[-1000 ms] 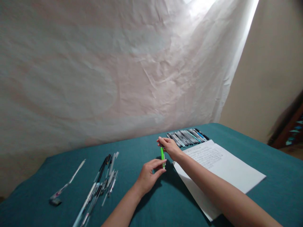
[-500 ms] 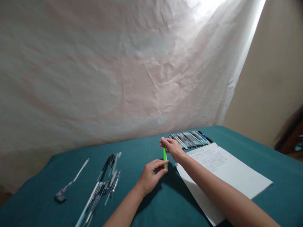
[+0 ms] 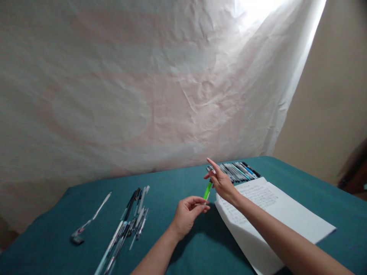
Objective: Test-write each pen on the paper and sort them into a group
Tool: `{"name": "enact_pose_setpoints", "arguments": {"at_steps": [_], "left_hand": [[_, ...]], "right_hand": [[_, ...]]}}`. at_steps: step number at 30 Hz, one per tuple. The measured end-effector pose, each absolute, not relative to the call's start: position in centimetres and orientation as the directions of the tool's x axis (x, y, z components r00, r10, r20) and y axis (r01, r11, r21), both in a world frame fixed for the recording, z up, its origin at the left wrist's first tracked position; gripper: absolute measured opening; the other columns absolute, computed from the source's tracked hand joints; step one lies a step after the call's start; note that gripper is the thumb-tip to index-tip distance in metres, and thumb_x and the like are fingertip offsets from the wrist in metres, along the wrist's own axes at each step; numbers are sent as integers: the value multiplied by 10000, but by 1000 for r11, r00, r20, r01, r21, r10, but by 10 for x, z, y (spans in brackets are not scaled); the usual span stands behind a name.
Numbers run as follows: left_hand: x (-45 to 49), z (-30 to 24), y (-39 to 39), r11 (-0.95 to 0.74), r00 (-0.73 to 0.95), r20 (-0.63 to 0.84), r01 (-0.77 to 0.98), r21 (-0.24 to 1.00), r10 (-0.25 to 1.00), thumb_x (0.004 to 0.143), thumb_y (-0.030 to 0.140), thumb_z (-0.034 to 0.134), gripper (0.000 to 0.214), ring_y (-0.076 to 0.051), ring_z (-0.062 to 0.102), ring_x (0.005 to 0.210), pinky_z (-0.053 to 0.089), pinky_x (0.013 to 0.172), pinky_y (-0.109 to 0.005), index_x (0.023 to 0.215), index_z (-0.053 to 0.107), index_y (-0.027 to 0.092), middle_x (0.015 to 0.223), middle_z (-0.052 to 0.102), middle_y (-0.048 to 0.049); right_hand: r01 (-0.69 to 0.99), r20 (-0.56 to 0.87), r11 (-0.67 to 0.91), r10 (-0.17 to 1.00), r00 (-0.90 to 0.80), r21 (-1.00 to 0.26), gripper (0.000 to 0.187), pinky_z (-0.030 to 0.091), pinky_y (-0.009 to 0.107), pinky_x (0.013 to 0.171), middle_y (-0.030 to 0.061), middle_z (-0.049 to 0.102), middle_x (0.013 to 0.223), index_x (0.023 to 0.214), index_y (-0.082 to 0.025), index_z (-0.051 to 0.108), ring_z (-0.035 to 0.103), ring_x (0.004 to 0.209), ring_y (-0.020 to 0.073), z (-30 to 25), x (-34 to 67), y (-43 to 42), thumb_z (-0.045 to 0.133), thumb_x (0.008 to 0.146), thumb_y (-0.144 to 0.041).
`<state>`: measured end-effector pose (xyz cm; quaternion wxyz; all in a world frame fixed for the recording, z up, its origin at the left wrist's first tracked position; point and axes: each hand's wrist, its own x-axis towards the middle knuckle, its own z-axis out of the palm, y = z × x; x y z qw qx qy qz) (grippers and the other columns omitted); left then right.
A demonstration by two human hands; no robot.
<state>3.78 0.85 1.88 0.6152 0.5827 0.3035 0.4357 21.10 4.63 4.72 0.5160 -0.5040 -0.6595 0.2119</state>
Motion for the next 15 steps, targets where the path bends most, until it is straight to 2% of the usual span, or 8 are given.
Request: {"name": "enact_pose_setpoints", "arguments": {"at_steps": [2,5,8,10,13,15], "left_hand": [[41,21,4,-17,450,105,-195,981,887,683,355,673,322,-186,633,769,480,732,-309,863,621,93,881,671,-127],[45,23,-2,34,472,71,-211,977,879,698,362,661,333,-183,630,784,480,732,-302,886,602,94,908,663,-131],[50,23,-8,43,528,64,-188,981,847,732,357,628,307,-182,627,801,480,733,-293,893,583,98,929,654,-130],[53,22,-13,3,584,87,-151,989,807,756,346,603,339,-186,626,811,482,743,-308,997,550,113,951,643,-122],[55,23,-23,-234,665,176,-2,972,726,796,310,555,469,-195,595,915,452,827,-347,1223,410,182,1032,611,-101],[56,24,-30,-486,734,230,155,860,639,815,294,525,467,-203,526,1038,389,917,-366,1256,388,227,1125,569,-87]], "right_hand": [[517,451,384,892,5,-765,476,455,236,548,0,634,764,1350,-275,261,539,489,100,47,221,34,320,885,-354],[624,406,403,902,-147,-669,415,457,253,609,-2,621,695,1299,-258,374,577,543,120,47,233,13,281,898,-312],[700,392,486,867,-308,-524,412,446,260,679,32,644,826,1244,-225,440,599,695,142,43,243,-4,355,842,-201],[751,400,482,862,-312,-452,449,444,256,664,50,640,936,1215,-214,449,597,706,143,37,253,-10,420,772,-153],[809,432,387,882,-186,-443,386,448,255,614,41,654,889,1110,-215,502,597,646,144,25,275,-14,455,733,-151],[792,430,318,899,-77,-522,296,456,256,582,25,657,766,1056,-211,527,594,584,141,19,295,-16,438,774,-200]]}}
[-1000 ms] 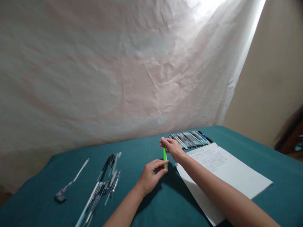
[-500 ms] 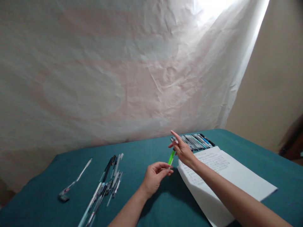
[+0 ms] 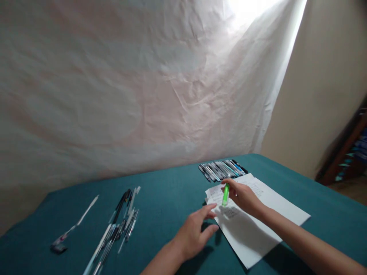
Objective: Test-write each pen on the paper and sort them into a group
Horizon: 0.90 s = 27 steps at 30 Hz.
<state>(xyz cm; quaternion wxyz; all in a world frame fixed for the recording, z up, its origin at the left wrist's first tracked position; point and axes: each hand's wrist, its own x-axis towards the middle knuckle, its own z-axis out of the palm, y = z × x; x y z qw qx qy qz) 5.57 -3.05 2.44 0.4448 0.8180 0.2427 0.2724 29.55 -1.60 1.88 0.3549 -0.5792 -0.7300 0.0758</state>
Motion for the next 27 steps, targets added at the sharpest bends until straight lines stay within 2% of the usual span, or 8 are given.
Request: {"name": "enact_pose_setpoints", "arguments": {"at_steps": [3,7,10,16,23,27], "left_hand": [[56,25,-37,-736,836,216,287,613,505,827,304,499,408,-214,424,1152,302,997,-374,1226,438,248,1244,490,-68],[57,21,-36,-816,868,173,346,464,466,842,348,465,418,-222,343,1221,256,1027,-400,1244,421,244,1315,421,-68],[56,18,-34,-829,876,151,359,429,457,853,369,437,414,-225,315,1241,252,1028,-414,1250,416,255,1337,396,-59],[57,18,-33,-837,878,144,369,405,457,866,379,402,388,-238,348,1218,265,1015,-435,1234,445,263,1326,412,-61],[59,17,-31,-835,877,137,374,403,460,868,363,403,375,-230,343,1222,276,1015,-418,1224,458,259,1320,418,-59],[60,16,-31,-836,878,137,373,402,458,866,358,411,375,-229,346,1220,269,1019,-419,1224,458,258,1321,417,-59]], "right_hand": [[657,345,228,937,51,-719,311,462,243,497,12,622,626,1043,-178,544,567,463,125,14,326,-22,400,839,-364],[527,243,125,956,162,-841,407,456,245,471,29,603,593,839,-134,604,560,475,132,8,352,-35,458,786,-511],[502,203,71,955,214,-862,372,441,244,487,16,585,561,728,-146,585,538,485,128,1,360,-43,479,772,-500],[438,199,55,936,289,-897,233,407,236,489,-8,551,579,815,-172,544,508,502,123,-14,374,-49,460,777,-386],[556,239,16,913,332,-831,156,317,216,399,-54,457,460,661,-191,497,417,410,101,-18,382,-51,495,723,-334],[591,279,57,915,292,-805,116,357,224,455,-44,490,514,672,-191,493,452,470,108,-19,385,-53,491,721,-297]]}}
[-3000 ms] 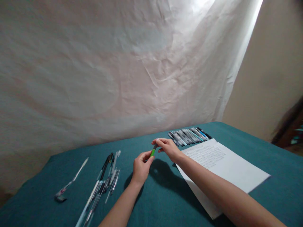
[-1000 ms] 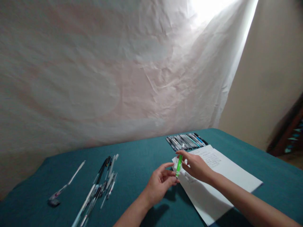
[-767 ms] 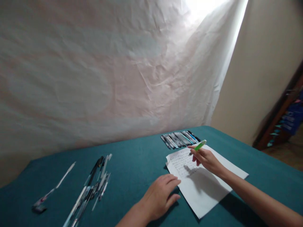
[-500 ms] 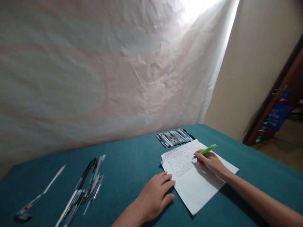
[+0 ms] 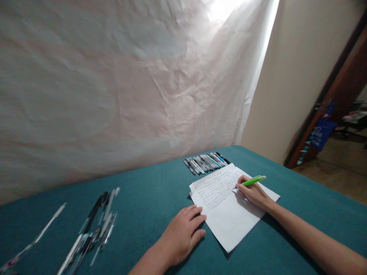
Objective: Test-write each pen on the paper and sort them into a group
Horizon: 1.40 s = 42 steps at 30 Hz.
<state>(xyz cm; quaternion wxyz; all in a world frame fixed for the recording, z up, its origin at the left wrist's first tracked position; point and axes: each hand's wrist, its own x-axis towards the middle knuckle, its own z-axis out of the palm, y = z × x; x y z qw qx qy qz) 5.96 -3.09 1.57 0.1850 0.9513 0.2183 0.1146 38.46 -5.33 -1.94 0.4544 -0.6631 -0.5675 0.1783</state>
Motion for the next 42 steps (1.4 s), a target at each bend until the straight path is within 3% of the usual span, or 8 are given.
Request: {"name": "enact_pose_setpoints", "arguments": {"at_steps": [7,15,42], "left_hand": [[59,15,-30,-841,880,147,366,399,452,866,347,410,368,-230,354,1213,273,1016,-420,1218,462,256,1316,422,-58],[59,15,-31,-838,875,168,356,413,454,863,335,418,360,-230,353,1213,272,1015,-416,1209,474,250,1308,429,-63],[59,15,-31,-842,876,165,360,403,454,865,333,411,368,-237,350,1215,275,1014,-428,1219,469,250,1313,424,-67]], "right_hand": [[573,271,44,909,317,-818,140,324,216,403,-54,470,483,642,-201,448,416,407,97,-30,389,-53,475,734,-302],[679,343,90,906,248,-728,118,345,232,470,-33,483,538,625,-194,455,436,498,113,-28,389,-52,478,718,-263],[695,360,105,904,232,-711,112,330,240,478,-43,451,540,645,-198,427,413,490,112,-27,389,-53,454,739,-253]]}}
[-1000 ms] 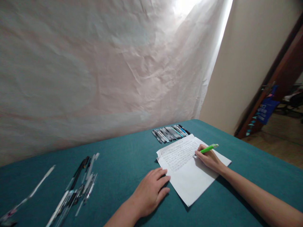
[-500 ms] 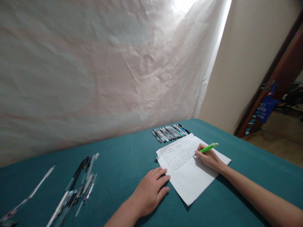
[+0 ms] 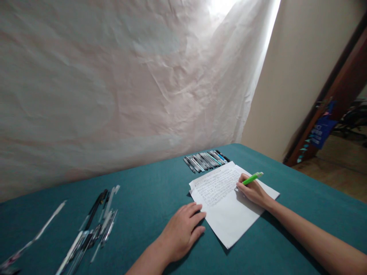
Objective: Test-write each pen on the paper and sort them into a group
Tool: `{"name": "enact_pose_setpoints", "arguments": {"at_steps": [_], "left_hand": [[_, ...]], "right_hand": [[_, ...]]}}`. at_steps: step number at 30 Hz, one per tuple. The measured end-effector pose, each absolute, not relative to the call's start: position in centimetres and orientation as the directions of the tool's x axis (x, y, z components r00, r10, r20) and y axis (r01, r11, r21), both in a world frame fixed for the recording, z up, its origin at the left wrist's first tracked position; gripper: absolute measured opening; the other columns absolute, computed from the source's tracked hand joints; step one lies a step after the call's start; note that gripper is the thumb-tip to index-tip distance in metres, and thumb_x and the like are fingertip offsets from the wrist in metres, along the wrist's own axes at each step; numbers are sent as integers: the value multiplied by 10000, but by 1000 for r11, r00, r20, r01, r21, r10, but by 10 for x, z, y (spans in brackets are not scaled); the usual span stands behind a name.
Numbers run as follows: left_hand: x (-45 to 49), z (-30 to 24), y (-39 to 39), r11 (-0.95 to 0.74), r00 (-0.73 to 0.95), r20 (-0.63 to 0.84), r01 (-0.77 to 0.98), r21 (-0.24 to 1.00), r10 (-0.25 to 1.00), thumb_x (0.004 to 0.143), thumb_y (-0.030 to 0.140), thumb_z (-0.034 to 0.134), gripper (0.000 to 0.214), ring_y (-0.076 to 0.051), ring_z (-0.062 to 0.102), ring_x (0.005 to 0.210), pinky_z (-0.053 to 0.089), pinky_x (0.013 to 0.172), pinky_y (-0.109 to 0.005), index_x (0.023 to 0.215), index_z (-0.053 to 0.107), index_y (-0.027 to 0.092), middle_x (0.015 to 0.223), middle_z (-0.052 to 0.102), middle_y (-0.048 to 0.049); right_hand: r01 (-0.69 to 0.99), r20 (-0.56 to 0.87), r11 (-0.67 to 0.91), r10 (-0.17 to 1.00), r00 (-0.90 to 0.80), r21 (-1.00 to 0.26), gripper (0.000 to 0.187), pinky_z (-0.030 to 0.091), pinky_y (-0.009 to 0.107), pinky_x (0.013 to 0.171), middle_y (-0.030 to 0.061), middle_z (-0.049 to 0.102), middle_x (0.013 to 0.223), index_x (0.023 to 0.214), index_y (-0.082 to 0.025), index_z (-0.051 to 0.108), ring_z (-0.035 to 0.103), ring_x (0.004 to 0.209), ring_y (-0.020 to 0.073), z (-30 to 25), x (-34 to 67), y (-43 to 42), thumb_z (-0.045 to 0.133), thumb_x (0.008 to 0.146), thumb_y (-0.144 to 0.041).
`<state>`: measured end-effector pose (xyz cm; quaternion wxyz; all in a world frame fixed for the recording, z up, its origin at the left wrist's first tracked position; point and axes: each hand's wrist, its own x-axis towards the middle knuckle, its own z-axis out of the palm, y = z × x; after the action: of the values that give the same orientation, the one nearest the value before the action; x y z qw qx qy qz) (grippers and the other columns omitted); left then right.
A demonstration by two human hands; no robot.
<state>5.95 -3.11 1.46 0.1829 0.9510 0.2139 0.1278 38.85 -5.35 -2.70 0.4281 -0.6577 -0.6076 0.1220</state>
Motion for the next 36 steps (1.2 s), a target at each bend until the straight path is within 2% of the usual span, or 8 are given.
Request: {"name": "enact_pose_setpoints", "arguments": {"at_steps": [12,18,26,29,32,33,36], "left_hand": [[59,16,-31,-836,876,163,356,417,454,860,331,425,365,-234,357,1210,276,1013,-419,1212,472,250,1308,429,-67],[59,14,-31,-848,876,174,356,392,449,864,328,419,362,-226,361,1206,288,1006,-418,1215,463,249,1306,429,-64],[59,18,-32,-853,874,191,351,385,446,863,319,423,342,-220,384,1180,298,994,-405,1193,473,242,1278,449,-67],[59,22,-36,-856,874,218,326,400,435,865,298,419,325,-205,453,1091,346,943,-368,1178,473,235,1190,514,-68],[60,23,-40,-862,874,240,305,405,422,859,316,431,344,-200,507,991,386,874,-342,1192,440,233,1112,561,-68],[60,23,-41,-863,874,246,300,406,419,852,335,442,363,-201,521,960,397,849,-336,1201,423,236,1096,570,-68],[62,19,-44,-862,872,279,256,437,401,821,417,479,459,-189,558,856,425,770,-303,1231,363,247,1042,591,-58]], "right_hand": [[716,361,87,901,239,-692,130,329,245,492,-34,439,552,646,-201,420,405,511,118,-25,387,-54,449,742,-283],[713,391,137,898,205,-688,124,327,235,496,-43,418,557,633,-197,412,391,515,108,-28,391,-51,456,735,-252],[641,329,70,897,294,-764,221,352,224,429,-43,476,520,703,-193,471,435,435,105,-24,384,-55,446,802,-389],[725,419,153,885,201,-672,249,427,251,530,22,593,681,844,-178,537,532,537,131,-16,370,-58,424,826,-400],[825,482,281,876,-11,-490,252,451,282,675,65,643,882,958,-196,566,603,750,175,-6,348,-59,410,852,-364],[855,483,324,870,-101,-405,243,446,286,691,62,650,887,966,-208,575,607,778,180,-3,338,-58,403,863,-346],[904,463,411,828,-316,-119,210,418,264,622,44,654,735,917,-215,600,611,692,168,6,306,-51,413,876,-301]]}}
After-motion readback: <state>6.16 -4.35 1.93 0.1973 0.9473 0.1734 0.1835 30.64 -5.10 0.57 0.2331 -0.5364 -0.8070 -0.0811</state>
